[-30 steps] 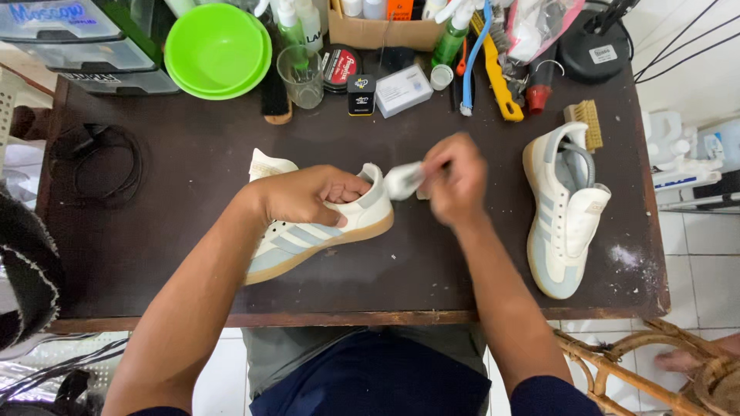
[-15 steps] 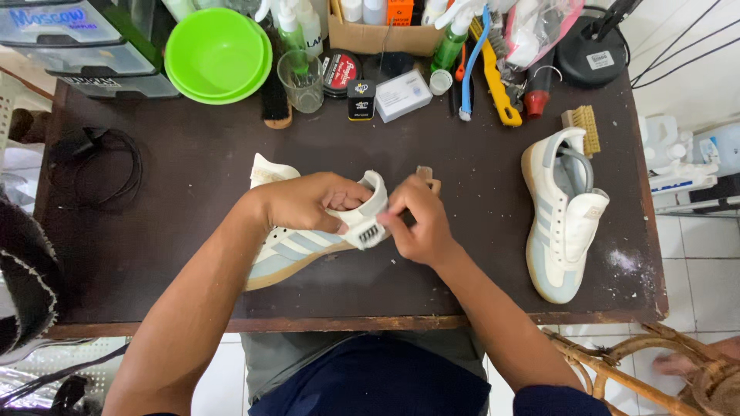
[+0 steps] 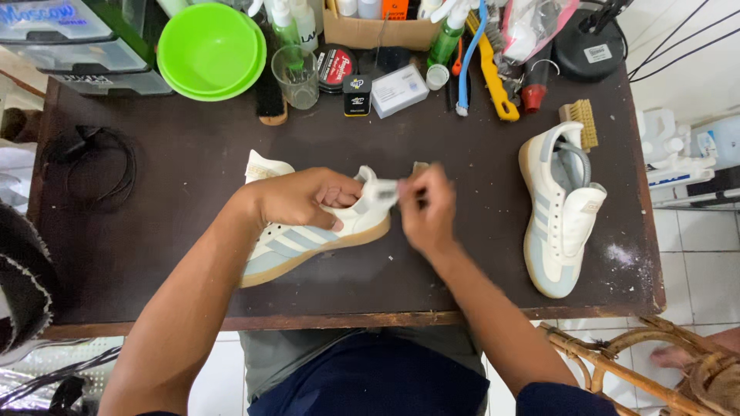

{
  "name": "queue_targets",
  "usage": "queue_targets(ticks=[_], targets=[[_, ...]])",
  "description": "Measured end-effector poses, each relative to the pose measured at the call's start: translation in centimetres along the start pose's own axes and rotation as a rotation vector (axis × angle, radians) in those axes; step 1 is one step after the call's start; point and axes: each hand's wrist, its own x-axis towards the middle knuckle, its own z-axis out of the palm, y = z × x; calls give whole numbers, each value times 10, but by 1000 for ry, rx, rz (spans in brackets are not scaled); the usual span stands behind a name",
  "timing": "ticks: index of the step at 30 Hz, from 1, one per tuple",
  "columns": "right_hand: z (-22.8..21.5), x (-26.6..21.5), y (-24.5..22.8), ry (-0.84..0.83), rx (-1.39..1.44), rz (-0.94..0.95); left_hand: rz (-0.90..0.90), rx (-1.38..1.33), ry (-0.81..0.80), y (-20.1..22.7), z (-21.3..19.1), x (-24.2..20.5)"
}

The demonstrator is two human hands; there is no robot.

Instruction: The person scrubs the upper and sole of a white sneaker with a brush. They then apply a cleaning solution from a bottle onto a cloth and wipe the shoe's surface.

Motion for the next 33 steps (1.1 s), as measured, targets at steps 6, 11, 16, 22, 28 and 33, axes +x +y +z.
queue_targets(ticks=[6, 11, 16, 22, 28, 33], targets=[[-39, 24, 19, 106, 60, -4, 9, -14, -27, 39, 5, -5], [-6, 4, -42, -19, -31, -83, 10, -37, -22, 43, 12, -3], [-18, 2, 2, 167, -69, -5, 29, -13, -2, 38, 16, -7], [-34, 6, -12, 107, -30, -11, 22, -48, -35, 43, 13, -7], [-3, -19, -39, -48, -68, -47, 29, -74, -31, 63, 21, -7], [3, -26, -28, 119, -70, 69, 39, -28, -17, 49, 19, -7]])
